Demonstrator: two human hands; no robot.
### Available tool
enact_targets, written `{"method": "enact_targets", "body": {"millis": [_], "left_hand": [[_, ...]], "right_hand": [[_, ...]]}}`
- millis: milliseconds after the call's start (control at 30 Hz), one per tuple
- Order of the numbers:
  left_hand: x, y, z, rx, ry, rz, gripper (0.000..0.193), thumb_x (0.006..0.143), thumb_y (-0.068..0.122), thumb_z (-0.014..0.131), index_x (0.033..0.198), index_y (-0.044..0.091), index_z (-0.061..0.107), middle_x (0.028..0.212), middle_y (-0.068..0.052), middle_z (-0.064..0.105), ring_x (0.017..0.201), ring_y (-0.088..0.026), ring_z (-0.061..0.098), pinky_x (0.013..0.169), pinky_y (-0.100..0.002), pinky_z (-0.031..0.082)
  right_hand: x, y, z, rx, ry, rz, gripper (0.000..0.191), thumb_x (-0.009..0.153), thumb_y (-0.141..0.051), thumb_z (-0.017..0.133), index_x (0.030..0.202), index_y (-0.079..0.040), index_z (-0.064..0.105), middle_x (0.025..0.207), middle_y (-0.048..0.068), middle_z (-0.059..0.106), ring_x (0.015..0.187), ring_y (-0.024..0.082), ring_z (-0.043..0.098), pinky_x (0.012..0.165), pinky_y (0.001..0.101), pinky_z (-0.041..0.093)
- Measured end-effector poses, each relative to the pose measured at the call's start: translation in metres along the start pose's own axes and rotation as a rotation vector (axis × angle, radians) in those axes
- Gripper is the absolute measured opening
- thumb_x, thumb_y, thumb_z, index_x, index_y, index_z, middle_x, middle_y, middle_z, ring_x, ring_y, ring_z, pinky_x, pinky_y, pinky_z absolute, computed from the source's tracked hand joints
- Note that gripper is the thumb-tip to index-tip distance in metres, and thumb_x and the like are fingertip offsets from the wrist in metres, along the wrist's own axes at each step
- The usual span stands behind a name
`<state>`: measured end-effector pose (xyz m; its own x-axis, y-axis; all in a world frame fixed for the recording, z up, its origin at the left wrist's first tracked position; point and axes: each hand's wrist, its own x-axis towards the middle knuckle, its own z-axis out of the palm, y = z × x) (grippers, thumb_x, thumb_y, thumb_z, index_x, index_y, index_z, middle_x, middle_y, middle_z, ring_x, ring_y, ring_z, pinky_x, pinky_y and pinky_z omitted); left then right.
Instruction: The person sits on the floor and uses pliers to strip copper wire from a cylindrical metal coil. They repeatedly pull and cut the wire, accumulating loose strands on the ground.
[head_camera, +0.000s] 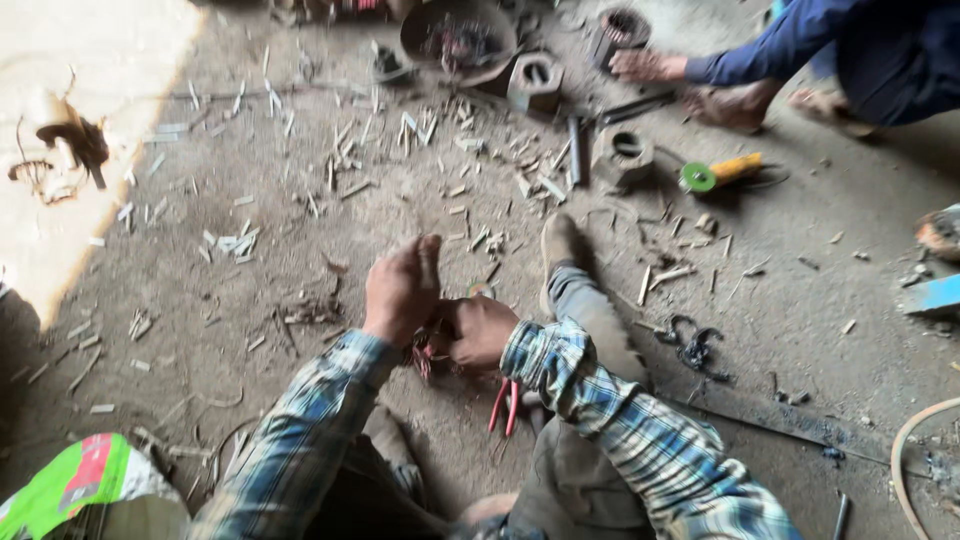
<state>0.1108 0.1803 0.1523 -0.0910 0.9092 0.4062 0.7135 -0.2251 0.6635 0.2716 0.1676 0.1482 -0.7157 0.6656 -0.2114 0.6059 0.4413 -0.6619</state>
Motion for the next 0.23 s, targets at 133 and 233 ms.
{"method": "enact_targets", "body": {"millis": [133,233], "left_hand": [[0.009,-0.031,0.004,0.400,-0.541,-0.185,0.049,0.102,0.054,0.047,0.092,0.011,0.069,0.079,-0.020,0.072,0.076,-0.039,0.072,0.067,-0.050,0.055],[0.022,-0.056,-0.008,0.129,-0.881,-0.325,0.060,0.096,0.063,0.052,0.091,0.007,0.075,0.078,-0.022,0.074,0.072,-0.036,0.074,0.071,-0.052,0.057]], "right_hand": [[0.017,0.006,0.019,-0.254,0.005,0.006,0.019,0.097,-0.028,0.060,0.093,-0.012,0.070,0.065,0.011,0.065,0.056,0.026,0.065,0.058,0.0448,0.053],[-0.038,0.026,0.015,-0.351,0.049,0.080,0.021,0.102,-0.020,0.053,0.090,-0.015,0.069,0.067,0.006,0.064,0.058,0.020,0.064,0.053,0.0411,0.054]]}}
